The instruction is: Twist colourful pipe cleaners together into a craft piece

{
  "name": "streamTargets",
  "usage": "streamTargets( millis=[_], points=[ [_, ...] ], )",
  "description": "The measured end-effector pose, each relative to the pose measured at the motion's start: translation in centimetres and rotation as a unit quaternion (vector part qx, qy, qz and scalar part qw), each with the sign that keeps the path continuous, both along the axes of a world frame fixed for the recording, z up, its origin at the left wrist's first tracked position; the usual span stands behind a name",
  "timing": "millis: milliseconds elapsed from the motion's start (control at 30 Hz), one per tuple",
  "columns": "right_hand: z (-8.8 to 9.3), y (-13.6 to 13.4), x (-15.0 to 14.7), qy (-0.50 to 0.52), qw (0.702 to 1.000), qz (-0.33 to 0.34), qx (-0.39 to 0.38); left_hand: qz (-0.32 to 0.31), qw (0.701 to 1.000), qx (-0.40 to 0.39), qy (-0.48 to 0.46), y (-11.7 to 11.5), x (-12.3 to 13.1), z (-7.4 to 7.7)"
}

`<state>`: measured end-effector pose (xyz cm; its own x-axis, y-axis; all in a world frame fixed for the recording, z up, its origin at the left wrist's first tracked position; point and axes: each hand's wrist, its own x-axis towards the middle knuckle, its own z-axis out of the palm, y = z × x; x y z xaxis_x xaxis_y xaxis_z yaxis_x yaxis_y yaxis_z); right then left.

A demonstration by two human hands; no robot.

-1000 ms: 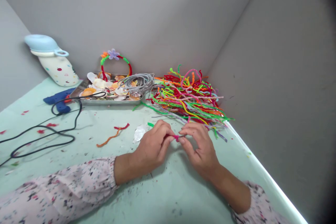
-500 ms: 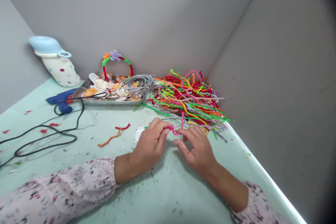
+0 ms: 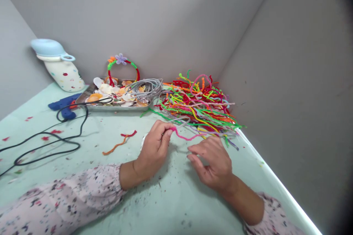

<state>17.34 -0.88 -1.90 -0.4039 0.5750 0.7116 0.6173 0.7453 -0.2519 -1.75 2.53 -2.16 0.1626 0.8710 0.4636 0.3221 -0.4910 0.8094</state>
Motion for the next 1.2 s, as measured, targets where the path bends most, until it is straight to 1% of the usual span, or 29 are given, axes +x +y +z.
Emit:
streamTargets(
  millis=[67, 100, 133, 200, 233, 300, 367, 467, 633, 733, 900, 1100, 1200],
  points=[
    [-0.4, 0.2, -0.2, -0.044, 0.997, 0.048, -0.051, -0.012, 1.0, -0.003, -0.013, -0.2, 0.0, 0.0],
    [-0.6, 0.5, -0.4, -0.062, 0.993, 0.059, -0.082, -0.018, 1.0, -0.004, -0.019, -0.3, 0.0, 0.1],
    [-0.9, 0.7, -0.4, -0.066, 0.991, 0.056, -0.103, -0.026, 0.999, -0.003, -0.025, -0.4, -0.1, 0.1],
    [-1.3, 1.3, -0.3, -0.046, 0.993, 0.017, -0.112, -0.05, 0.998, 0.005, -0.026, -0.6, -0.1, 0.3],
    [-1.3, 1.5, -0.2, -0.03, 0.994, -0.002, -0.104, -0.064, 0.998, 0.011, -0.021, -0.7, -0.1, 0.3],
    [-1.2, 1.7, 0.1, 0.01, 0.998, -0.036, -0.056, -0.093, 0.995, 0.022, -0.007, -0.8, -0.1, 0.5],
    [-0.8, 1.6, 0.3, 0.035, 0.998, -0.047, 0.0, -0.114, 0.993, 0.025, 0.009, -0.9, -0.1, 0.7],
    [-0.3, 1.1, 0.4, 0.028, 0.996, -0.051, 0.063, -0.128, 0.991, 0.024, 0.023, -1.1, -0.1, 0.8],
    [-0.1, 0.9, 0.1, 0.032, 0.987, -0.09, 0.126, -0.142, 0.988, 0.023, 0.049, -1.2, 0.0, 0.8],
    [-0.1, 1.3, 0.0, 0.026, 0.986, -0.088, 0.137, -0.149, 0.987, 0.021, 0.061, -1.2, 0.0, 0.8],
    [0.0, 1.5, 0.0, 0.011, 0.99, -0.071, 0.123, -0.15, 0.986, 0.029, 0.067, -1.1, 0.0, 0.8],
    [0.2, 1.4, -0.1, 0.016, 0.99, -0.066, 0.119, -0.145, 0.985, 0.046, 0.08, -1.0, 0.1, 0.9],
    [0.2, 1.3, -0.1, 0.024, 0.992, -0.062, 0.104, -0.142, 0.985, 0.051, 0.085, -1.0, 0.1, 0.8]
  ],
)
